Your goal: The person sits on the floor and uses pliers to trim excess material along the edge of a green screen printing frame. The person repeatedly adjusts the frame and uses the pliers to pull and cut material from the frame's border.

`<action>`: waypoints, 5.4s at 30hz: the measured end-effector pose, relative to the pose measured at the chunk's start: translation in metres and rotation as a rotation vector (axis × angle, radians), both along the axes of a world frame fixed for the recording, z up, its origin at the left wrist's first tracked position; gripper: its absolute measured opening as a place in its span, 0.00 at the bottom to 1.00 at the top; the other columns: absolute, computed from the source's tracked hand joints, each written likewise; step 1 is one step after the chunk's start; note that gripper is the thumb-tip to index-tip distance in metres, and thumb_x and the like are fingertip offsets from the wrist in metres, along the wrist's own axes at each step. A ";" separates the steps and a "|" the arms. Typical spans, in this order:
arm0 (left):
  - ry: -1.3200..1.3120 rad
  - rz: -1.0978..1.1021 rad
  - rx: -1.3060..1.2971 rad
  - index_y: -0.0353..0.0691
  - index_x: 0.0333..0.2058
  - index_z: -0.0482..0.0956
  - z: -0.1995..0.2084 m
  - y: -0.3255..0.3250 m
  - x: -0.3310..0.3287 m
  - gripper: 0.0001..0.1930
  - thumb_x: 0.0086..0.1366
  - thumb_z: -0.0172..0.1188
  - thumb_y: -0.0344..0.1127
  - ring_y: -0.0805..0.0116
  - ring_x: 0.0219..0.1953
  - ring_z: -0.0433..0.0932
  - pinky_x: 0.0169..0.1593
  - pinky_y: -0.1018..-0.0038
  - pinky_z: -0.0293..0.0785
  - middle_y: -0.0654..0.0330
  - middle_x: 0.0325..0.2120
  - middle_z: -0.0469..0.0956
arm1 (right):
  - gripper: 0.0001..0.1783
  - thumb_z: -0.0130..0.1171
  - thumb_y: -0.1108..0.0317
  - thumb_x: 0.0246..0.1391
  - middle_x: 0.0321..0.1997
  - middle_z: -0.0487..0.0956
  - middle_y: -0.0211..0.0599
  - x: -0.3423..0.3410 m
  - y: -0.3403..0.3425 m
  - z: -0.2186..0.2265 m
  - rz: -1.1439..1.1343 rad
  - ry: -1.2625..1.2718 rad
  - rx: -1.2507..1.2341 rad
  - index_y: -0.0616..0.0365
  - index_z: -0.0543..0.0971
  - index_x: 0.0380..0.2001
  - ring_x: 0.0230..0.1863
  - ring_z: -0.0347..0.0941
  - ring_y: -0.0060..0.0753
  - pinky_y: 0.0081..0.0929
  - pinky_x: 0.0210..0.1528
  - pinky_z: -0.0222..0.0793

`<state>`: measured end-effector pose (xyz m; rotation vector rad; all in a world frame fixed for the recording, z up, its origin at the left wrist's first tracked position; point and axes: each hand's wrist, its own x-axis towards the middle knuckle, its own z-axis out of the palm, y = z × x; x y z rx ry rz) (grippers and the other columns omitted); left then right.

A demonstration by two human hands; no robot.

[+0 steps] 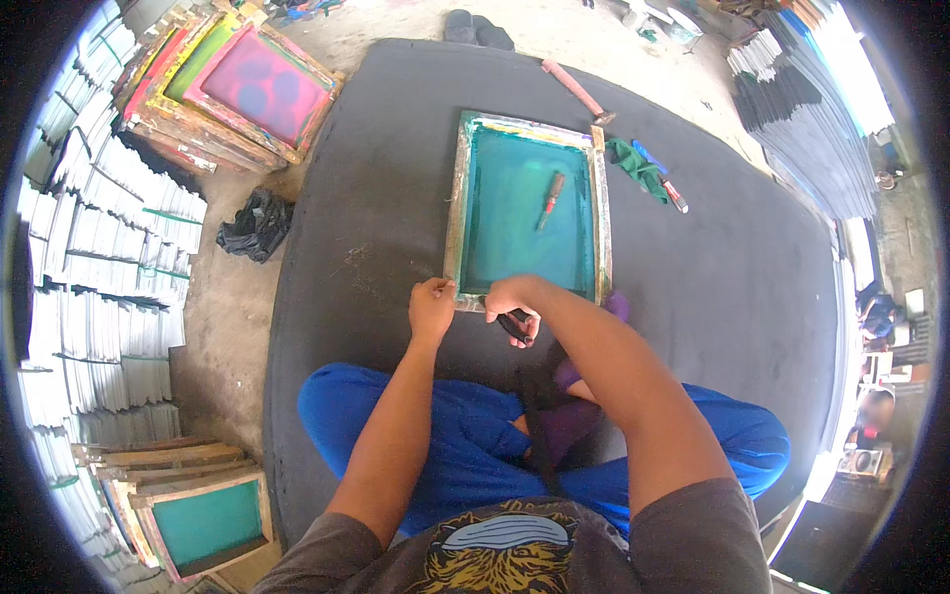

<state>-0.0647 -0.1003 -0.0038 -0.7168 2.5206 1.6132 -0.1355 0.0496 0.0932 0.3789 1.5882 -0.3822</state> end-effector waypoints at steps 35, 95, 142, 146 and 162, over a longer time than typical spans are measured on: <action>0.015 -0.014 -0.088 0.38 0.36 0.85 -0.005 0.001 -0.002 0.14 0.64 0.64 0.44 0.49 0.39 0.78 0.47 0.58 0.74 0.50 0.36 0.76 | 0.13 0.55 0.72 0.53 0.31 0.83 0.56 0.115 -0.002 -0.081 -0.134 1.103 -0.065 0.69 0.76 0.40 0.26 0.83 0.49 0.44 0.26 0.78; 0.106 0.670 0.401 0.34 0.35 0.85 -0.005 -0.027 -0.019 0.09 0.60 0.67 0.34 0.64 0.35 0.81 0.43 0.68 0.76 0.56 0.32 0.84 | 0.31 0.46 0.54 0.71 0.32 0.79 0.68 -0.025 -0.019 0.000 0.234 -0.125 0.038 0.82 0.64 0.53 0.33 0.82 0.63 0.58 0.38 0.83; -0.245 -0.009 0.601 0.35 0.31 0.81 0.037 -0.041 0.003 0.12 0.64 0.67 0.39 0.74 0.21 0.73 0.24 0.76 0.66 0.62 0.21 0.77 | 0.12 0.60 0.67 0.62 0.25 0.81 0.37 0.089 -0.016 -0.021 -0.198 0.640 -0.612 0.65 0.74 0.42 0.22 0.79 0.25 0.26 0.17 0.70; -0.325 0.049 0.767 0.38 0.30 0.78 0.029 -0.043 0.000 0.12 0.65 0.67 0.40 0.74 0.21 0.73 0.24 0.75 0.66 0.64 0.21 0.76 | 0.14 0.63 0.62 0.61 0.26 0.82 0.39 0.072 -0.001 -0.005 -0.288 0.419 -0.625 0.65 0.79 0.40 0.20 0.77 0.26 0.27 0.20 0.72; -0.133 0.651 0.620 0.39 0.30 0.78 0.012 -0.057 -0.017 0.20 0.70 0.60 0.51 0.71 0.22 0.73 0.26 0.72 0.68 0.61 0.25 0.78 | 0.20 0.53 0.56 0.69 0.34 0.80 0.41 0.027 0.030 0.013 -0.021 0.249 -0.289 0.65 0.72 0.49 0.31 0.82 0.37 0.40 0.29 0.82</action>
